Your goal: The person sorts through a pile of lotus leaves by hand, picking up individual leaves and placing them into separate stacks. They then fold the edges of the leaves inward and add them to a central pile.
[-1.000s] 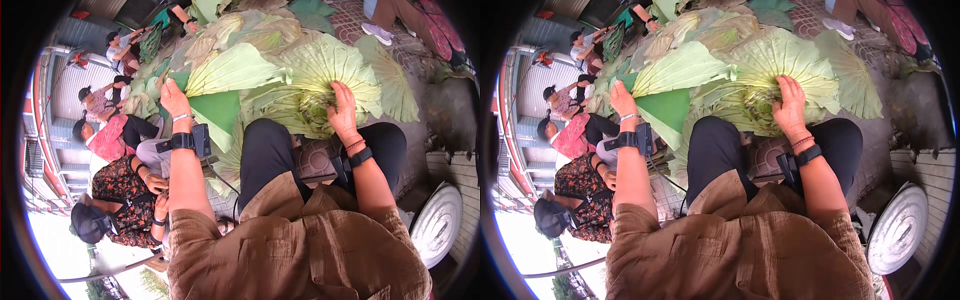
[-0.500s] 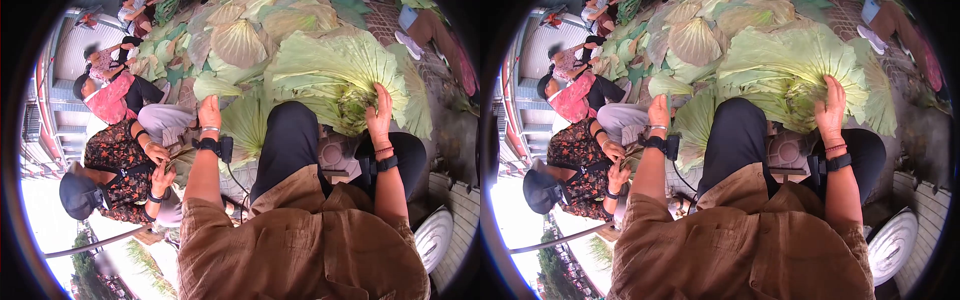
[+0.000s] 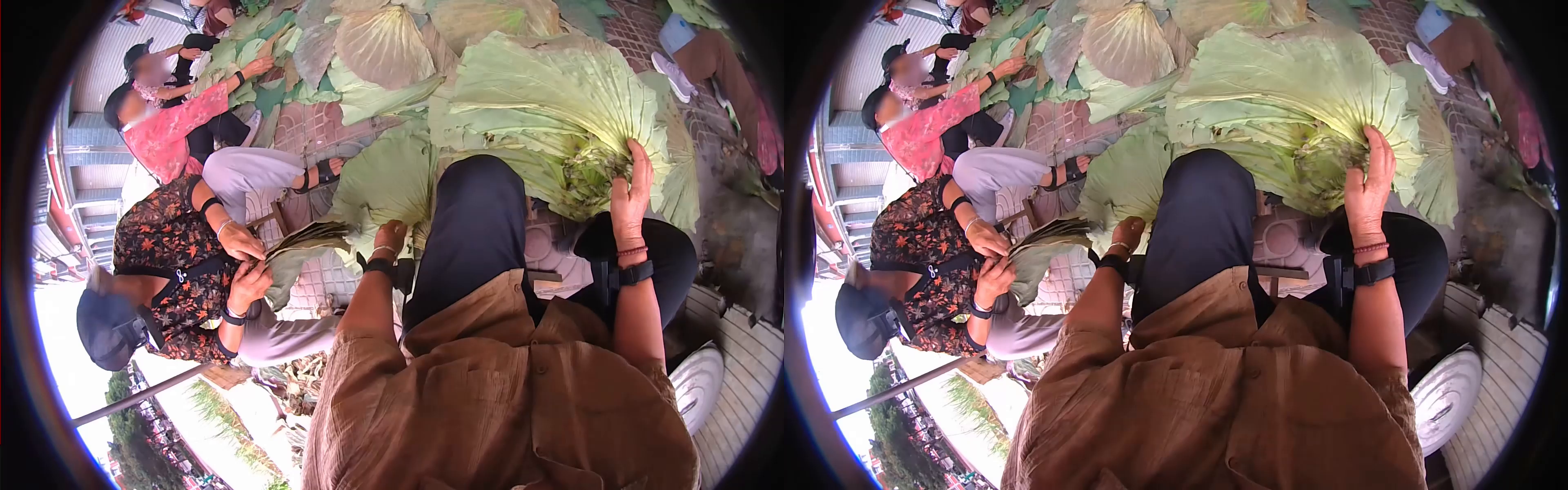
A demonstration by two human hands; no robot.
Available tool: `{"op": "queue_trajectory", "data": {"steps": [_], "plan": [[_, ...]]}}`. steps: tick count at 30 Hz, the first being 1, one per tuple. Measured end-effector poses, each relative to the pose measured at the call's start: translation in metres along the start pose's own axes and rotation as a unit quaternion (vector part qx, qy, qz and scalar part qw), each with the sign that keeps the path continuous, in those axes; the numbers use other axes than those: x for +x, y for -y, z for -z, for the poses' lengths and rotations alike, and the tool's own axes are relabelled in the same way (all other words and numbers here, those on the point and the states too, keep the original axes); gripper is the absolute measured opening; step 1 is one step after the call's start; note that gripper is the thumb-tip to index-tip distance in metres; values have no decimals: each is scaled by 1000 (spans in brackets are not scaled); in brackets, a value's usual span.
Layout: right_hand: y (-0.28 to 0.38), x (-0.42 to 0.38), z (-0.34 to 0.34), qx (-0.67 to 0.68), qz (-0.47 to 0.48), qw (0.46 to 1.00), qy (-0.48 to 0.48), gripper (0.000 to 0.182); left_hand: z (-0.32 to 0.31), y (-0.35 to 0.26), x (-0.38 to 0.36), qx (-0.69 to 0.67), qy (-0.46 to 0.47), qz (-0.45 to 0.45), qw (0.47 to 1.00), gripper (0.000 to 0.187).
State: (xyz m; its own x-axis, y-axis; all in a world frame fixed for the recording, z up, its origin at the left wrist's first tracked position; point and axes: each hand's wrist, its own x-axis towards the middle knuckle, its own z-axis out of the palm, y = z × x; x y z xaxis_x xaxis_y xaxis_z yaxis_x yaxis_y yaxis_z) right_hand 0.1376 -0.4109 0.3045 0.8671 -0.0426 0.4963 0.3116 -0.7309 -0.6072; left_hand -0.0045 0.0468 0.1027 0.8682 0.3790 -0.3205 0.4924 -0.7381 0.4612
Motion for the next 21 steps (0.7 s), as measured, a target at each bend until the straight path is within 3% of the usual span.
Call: {"op": "queue_trajectory", "data": {"steps": [2, 6, 9, 13, 15, 19, 21], "plan": [[1, 1, 1, -2, -5, 1000, -9, 59, 13, -20, 14, 17, 0, -14, 1000, 30], [3, 3, 3, -7, 7, 1000, -23, 57, 51, -69, 60, 11, -83, -202, 976, 21], [5, 4, 5, 5, 5, 999, -37, 55, 107, -179, 49, -85, -58, -184, 977, 24], [6, 5, 10, 33, -3, 999, -36, 56, 143, -304, 16, -103, -54, -343, 932, 24], [4, 4, 11, 37, -17, 999, -34, 55, 138, -349, 5, -62, -88, -488, 866, 24], [4, 5, 14, 49, -32, 998, -35, 50, 105, -410, -13, -5, -67, -555, 829, 31], [7, 7, 19, 27, -31, 999, -35, 46, 81, -415, -8, 33, -28, -530, 847, 35]]}}
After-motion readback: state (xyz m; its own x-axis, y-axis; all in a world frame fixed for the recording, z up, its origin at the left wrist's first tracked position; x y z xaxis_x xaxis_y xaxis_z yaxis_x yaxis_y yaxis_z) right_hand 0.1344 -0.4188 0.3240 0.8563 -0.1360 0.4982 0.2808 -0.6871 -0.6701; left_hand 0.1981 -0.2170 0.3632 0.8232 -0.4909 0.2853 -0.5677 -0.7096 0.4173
